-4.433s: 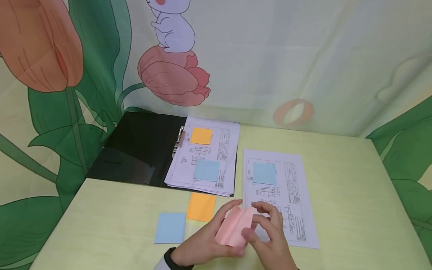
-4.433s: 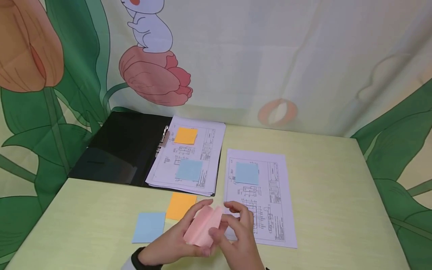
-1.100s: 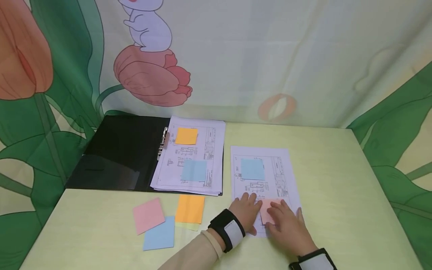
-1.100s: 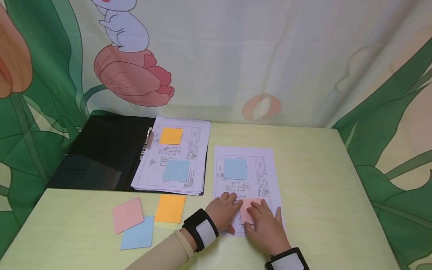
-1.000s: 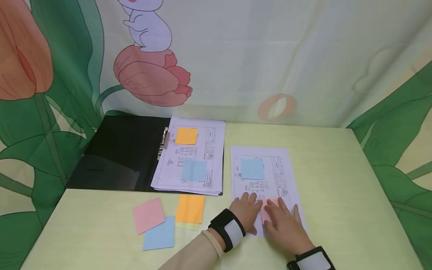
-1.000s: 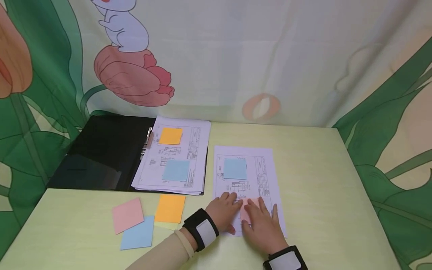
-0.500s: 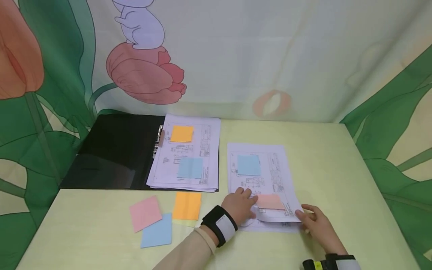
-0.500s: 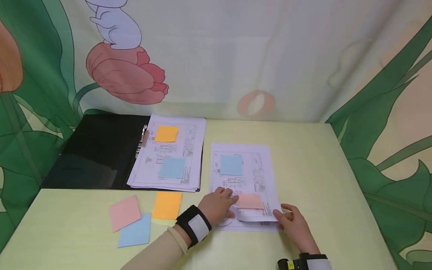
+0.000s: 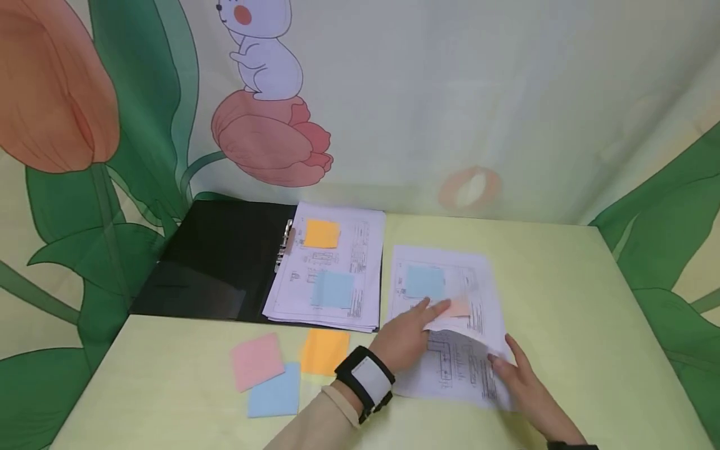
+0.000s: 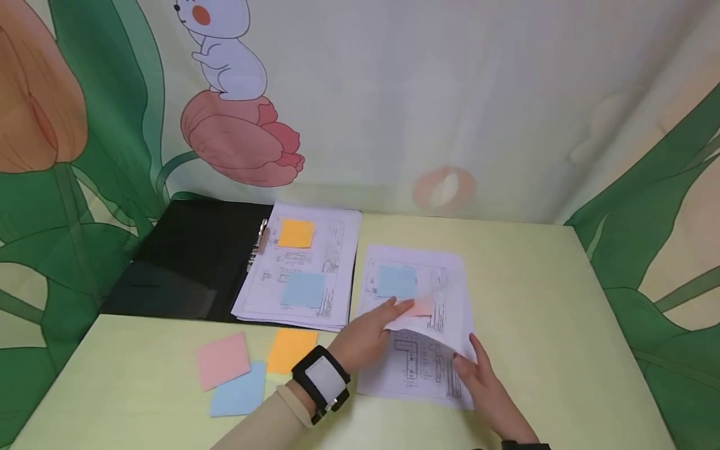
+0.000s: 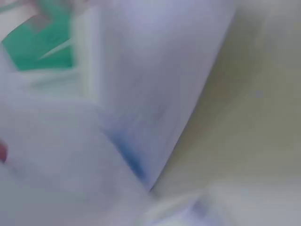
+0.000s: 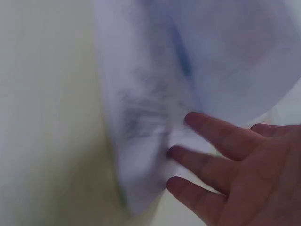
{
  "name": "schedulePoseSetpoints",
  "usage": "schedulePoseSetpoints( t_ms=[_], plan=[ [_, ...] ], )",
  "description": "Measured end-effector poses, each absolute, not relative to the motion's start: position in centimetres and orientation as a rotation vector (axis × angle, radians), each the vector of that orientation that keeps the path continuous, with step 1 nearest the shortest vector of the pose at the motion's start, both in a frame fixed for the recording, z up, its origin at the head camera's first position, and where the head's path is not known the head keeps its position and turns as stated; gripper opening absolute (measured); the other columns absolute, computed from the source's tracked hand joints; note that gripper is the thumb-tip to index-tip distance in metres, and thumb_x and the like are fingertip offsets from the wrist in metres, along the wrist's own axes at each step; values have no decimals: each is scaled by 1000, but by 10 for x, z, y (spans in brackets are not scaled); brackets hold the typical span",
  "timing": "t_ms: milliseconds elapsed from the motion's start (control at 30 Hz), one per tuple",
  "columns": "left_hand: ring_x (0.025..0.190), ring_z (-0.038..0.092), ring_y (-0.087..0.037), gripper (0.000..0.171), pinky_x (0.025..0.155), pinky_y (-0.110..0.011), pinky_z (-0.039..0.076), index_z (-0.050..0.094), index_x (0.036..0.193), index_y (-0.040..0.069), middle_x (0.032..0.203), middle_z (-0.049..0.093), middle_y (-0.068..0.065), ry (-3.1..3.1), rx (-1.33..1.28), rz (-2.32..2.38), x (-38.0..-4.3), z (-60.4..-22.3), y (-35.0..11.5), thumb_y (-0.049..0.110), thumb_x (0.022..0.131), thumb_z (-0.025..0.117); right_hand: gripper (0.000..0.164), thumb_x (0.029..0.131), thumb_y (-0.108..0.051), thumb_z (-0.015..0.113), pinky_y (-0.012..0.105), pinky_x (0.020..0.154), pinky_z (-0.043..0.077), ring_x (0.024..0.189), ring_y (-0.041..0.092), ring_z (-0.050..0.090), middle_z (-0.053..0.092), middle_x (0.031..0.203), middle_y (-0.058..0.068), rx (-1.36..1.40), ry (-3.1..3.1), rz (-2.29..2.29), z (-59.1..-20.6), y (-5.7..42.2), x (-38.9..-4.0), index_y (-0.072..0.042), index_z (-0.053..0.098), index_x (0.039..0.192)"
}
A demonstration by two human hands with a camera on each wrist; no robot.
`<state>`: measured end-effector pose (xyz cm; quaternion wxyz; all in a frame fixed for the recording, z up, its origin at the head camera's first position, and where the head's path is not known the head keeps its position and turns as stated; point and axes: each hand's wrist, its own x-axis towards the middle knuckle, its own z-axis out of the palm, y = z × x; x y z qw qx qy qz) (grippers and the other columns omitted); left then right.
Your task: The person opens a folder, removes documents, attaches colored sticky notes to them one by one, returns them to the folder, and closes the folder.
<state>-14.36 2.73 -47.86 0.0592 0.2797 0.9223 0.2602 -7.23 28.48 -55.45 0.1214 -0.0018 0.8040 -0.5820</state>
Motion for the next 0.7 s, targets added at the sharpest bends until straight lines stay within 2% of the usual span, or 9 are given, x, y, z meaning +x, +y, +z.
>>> schedulePoseSetpoints(
  t_ms=[67,100,167,300,433,500,700],
  plan=[
    [132,33,-28,74,98,-48,37,30,144,35,148,29,-8,2914,952,783,-149,-455,7,-4,84,49,74,95,-40,49,59,97,29,129,40,31,37,143,17,28,2478,-1408,-547,274,-64,-19,4,150],
    [133,29,-29,77,99,-51,34,31,144,34,150,26,-8,2979,1008,737,-153,-445,-6,-7,82,50,81,92,-47,50,66,94,25,129,46,25,32,144,21,128,2499,-1199,-527,263,-54,-16,2,150],
    [135,26,-32,80,98,-55,32,32,144,30,151,24,-8,3122,1149,543,-164,-433,-34,-10,79,51,83,88,-53,52,67,93,26,128,48,25,32,144,21,120,2554,-1038,-515,253,-51,-14,11,149],
    [131,34,-31,72,96,-55,35,34,144,30,149,29,-7,3156,1180,280,-188,-454,-86,-4,84,56,81,87,-56,51,63,91,32,124,51,31,33,142,23,121,2600,-903,-512,251,-50,-9,23,146],
    [124,42,-28,69,93,-51,40,32,144,30,145,36,-6,2991,1124,237,-202,-495,-122,7,87,63,80,88,-56,50,64,91,31,123,52,31,34,141,25,161,2586,-870,-513,253,-46,-5,26,144],
    [125,42,-29,71,93,-53,40,31,144,30,145,36,-6,2898,1074,247,-206,-508,-132,10,86,66,79,88,-56,50,64,91,31,123,52,30,35,141,25,173,2579,-884,-513,252,-45,-5,28,144],
    [127,40,-31,56,94,-50,40,41,140,29,141,42,-8,2867,615,142,-222,-512,-145,17,89,59,75,88,-53,51,61,95,30,125,49,31,37,140,22,126,2635,-911,-512,250,-51,-6,30,143]
  ],
)
